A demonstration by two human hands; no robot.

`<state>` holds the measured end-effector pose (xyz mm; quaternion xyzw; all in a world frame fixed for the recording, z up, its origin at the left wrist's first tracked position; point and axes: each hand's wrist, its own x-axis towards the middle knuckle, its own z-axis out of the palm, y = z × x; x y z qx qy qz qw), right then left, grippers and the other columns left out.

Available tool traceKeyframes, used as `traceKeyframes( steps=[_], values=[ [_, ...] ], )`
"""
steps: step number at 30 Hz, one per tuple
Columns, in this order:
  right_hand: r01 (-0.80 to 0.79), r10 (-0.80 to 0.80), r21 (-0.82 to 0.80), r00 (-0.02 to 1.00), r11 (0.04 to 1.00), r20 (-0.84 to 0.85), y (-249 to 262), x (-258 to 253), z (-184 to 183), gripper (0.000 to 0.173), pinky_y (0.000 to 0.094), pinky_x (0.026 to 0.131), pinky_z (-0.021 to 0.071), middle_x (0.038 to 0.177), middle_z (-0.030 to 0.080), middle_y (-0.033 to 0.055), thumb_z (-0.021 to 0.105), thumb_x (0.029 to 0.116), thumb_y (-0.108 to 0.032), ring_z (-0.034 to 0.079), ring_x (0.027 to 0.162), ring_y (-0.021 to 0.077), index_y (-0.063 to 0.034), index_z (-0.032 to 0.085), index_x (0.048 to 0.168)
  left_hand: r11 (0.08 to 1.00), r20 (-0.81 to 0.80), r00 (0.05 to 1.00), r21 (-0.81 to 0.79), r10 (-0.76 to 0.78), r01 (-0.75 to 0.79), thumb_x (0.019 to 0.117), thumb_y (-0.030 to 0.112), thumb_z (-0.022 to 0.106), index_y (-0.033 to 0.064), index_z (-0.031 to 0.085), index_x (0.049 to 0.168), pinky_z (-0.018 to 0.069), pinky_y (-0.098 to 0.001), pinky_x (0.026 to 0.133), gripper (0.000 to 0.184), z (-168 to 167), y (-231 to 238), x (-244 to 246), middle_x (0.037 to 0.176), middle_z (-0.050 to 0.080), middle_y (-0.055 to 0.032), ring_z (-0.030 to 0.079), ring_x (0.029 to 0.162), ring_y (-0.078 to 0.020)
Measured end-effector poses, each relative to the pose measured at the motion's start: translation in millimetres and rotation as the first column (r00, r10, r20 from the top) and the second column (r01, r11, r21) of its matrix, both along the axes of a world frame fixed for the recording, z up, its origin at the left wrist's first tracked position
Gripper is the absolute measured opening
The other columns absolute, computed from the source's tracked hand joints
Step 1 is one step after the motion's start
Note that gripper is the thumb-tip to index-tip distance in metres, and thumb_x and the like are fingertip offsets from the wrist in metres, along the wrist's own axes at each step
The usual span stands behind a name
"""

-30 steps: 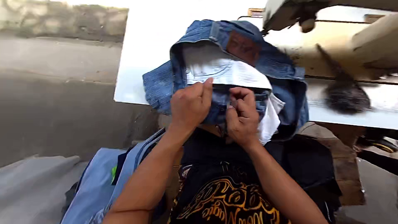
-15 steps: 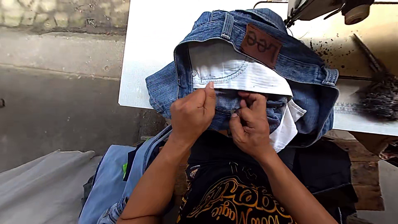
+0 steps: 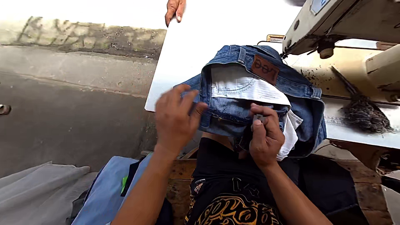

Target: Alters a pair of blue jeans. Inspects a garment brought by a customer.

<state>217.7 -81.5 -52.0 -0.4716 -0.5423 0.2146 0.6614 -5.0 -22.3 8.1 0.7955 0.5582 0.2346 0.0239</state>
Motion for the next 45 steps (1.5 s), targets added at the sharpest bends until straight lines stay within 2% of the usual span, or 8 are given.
traceKeyframes(
  steps=[3, 6, 8, 13, 25, 30, 39, 45],
  values=[
    [-0.091, 0.092, 0.008, 0.987, 0.996, -0.132, -7, -36, 20, 0.024, 0.0299, 0.095, 0.0549, 0.115, 0.066, -0.0066, 0.051, 0.1048, -0.023, 0.061, 0.117, 0.0092, -0.0169, 0.066, 0.087, 0.995, 0.063, 0.994, 0.031, -0.093, 0.091, 0.103, 0.041, 0.057, 0.0081, 0.075, 0.104, 0.0498, -0.0547, 0.097, 0.038, -31, -15, 22, 0.109, 0.072, -0.0122, 0.065, 0.112, -0.033],
    [-0.153, 0.134, -0.079, 0.969, 0.985, -0.209, 10, -67, 1, 0.027, 0.0259, 0.087, 0.0559, 0.111, 0.065, 0.0005, 0.051, 0.0978, -0.01, 0.062, 0.113, 0.0096, -0.0117, 0.061, 0.073, 0.992, 0.109, 0.987, -0.011, -0.12, 0.122, 0.1022, 0.028, 0.055, 0.0071, 0.073, 0.095, 0.0484, -0.051, 0.081, 0.028, -46, -14, 30, 0.088, 0.068, -0.0094, 0.065, 0.089, -0.0298],
    [-0.088, 0.075, -0.138, 0.992, 0.987, -0.098, 18, -70, -23, 0.026, 0.0263, 0.091, 0.055, 0.113, 0.065, 0.0066, 0.052, 0.0917, -0.004, 0.061, 0.116, 0.0123, -0.0076, 0.057, 0.067, 0.979, 0.156, 0.979, -0.135, -0.133, 0.154, 0.1053, 0.03, 0.052, 0.0082, 0.074, 0.095, 0.0454, -0.0494, 0.079, 0.033, -48, -8, 22, 0.084, 0.066, -0.0067, 0.062, 0.084, -0.0266],
    [-0.044, 0.064, -0.166, 0.991, 0.985, 0.117, 18, -67, -29, 0.019, 0.0215, 0.093, 0.0522, 0.116, 0.058, 0.0122, 0.056, 0.0879, -0.002, 0.057, 0.117, 0.0128, -0.0031, 0.058, 0.069, 0.906, 0.364, 0.923, -0.339, -0.124, 0.255, 0.1037, 0.029, 0.055, 0.0118, 0.072, 0.086, 0.0427, -0.0418, 0.082, 0.03, -38, 4, 3, 0.082, 0.064, 0.0026, 0.058, 0.084, -0.0135],
    [-0.079, 0.116, -0.231, 0.982, 0.97, 0.149, 20, -66, -21, 0.022, 0.0185, 0.088, 0.0502, 0.115, 0.052, 0.0128, 0.057, 0.0931, -0.005, 0.054, 0.112, 0.0133, -0.0055, 0.054, 0.071, 0.896, 0.421, 0.901, -0.354, -0.102, 0.267, 0.1026, 0.026, 0.056, 0.014, 0.069, 0.081, 0.0394, -0.0325, 0.081, 0.029, -31, 4, 1, 0.075, 0.058, 0.008, 0.054, 0.08, -0.0059],
    [-0.19, 0.228, -0.277, 0.967, 0.942, 0.11, 23, -59, -15, 0.02, 0.0163, 0.085, 0.0493, 0.116, 0.05, 0.0111, 0.056, 0.0935, -0.007, 0.053, 0.109, 0.0105, -0.0059, 0.056, 0.074, 0.868, 0.548, 0.835, -0.44, 0.058, 0.228, 0.1029, 0.021, 0.058, 0.0131, 0.066, 0.079, 0.0442, -0.0148, 0.057, 0.027, -23, 3, -12, 0.072, 0.058, 0.0076, 0.054, 0.064, 0.0009],
    [-0.17, 0.216, -0.37, 0.973, 0.913, 0.085, 21, -65, -7, 0.022, 0.0159, 0.084, 0.0485, 0.119, 0.048, 0.0098, 0.057, 0.0977, -0.014, 0.051, 0.111, 0.0102, -0.0094, 0.059, 0.076, 0.897, 0.514, 0.858, -0.385, 0.012, 0.218, 0.1022, 0.022, 0.057, 0.0135, 0.065, 0.079, 0.043, -0.0158, 0.063, 0.026, -24, -7, -7, 0.073, 0.055, 0.008, 0.052, 0.069, 0.0005],
    [-0.279, 0.324, -0.375, 0.944, 0.884, 0.062, 20, -56, -9, 0.023, 0.0172, 0.087, 0.0483, 0.121, 0.047, 0.0101, 0.059, 0.0922, -0.012, 0.05, 0.115, 0.0107, -0.0097, 0.058, 0.07, 0.88, 0.626, 0.776, -0.412, 0.085, 0.236, 0.1038, 0.019, 0.057, 0.0121, 0.064, 0.082, 0.0426, -0.0144, 0.051, 0.024, -25, -8, -17, 0.068, 0.055, 0.007, 0.051, 0.057, 0.0002]
  ],
)
